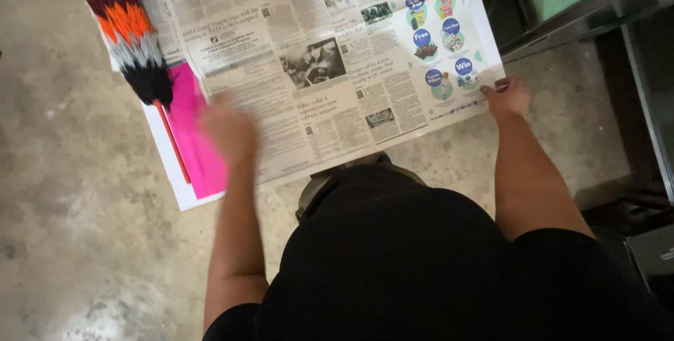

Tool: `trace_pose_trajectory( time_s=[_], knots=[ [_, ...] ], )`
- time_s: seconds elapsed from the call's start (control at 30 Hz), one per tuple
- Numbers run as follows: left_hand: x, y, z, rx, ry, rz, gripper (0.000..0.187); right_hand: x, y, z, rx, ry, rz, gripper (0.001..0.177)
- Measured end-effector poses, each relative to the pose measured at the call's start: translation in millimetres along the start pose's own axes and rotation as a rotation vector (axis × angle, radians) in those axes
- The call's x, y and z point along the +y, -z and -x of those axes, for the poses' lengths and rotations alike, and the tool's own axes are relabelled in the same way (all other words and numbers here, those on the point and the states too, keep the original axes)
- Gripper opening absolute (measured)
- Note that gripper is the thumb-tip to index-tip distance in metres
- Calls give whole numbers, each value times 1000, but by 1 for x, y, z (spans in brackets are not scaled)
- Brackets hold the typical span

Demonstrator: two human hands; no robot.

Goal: Dusting individual pages of a stack of newspapers using a feather duster.

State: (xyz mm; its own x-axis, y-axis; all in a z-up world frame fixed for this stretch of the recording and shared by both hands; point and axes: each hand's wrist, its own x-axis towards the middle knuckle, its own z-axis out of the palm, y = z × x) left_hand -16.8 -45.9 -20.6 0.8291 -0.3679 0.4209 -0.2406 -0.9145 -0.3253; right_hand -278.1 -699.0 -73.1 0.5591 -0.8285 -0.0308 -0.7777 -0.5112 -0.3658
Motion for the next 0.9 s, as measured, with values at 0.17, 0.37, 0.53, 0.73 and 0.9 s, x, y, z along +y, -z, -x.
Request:
trace_pose_trajectory(
  time_s=[0.17, 0.37, 0.53, 0.73, 0.9],
  knots=[
    [176, 129, 8, -226, -402, 652, 54, -2, 22, -8, -59, 93, 11, 35],
    [246, 145, 25, -582, -354, 752, 83, -22, 57, 17, 32, 225, 88, 20],
    [250, 133, 31, -530, -373, 693, 80, -40, 68, 39, -16, 198, 3, 23],
    [258, 132, 12, -543, -336, 675, 89, -36, 52, 21, 268, 482, 0, 12],
    [293, 97, -58, -812, 219, 1227, 87, -129, 64, 27, -31, 253, -847, 20]
  ],
)
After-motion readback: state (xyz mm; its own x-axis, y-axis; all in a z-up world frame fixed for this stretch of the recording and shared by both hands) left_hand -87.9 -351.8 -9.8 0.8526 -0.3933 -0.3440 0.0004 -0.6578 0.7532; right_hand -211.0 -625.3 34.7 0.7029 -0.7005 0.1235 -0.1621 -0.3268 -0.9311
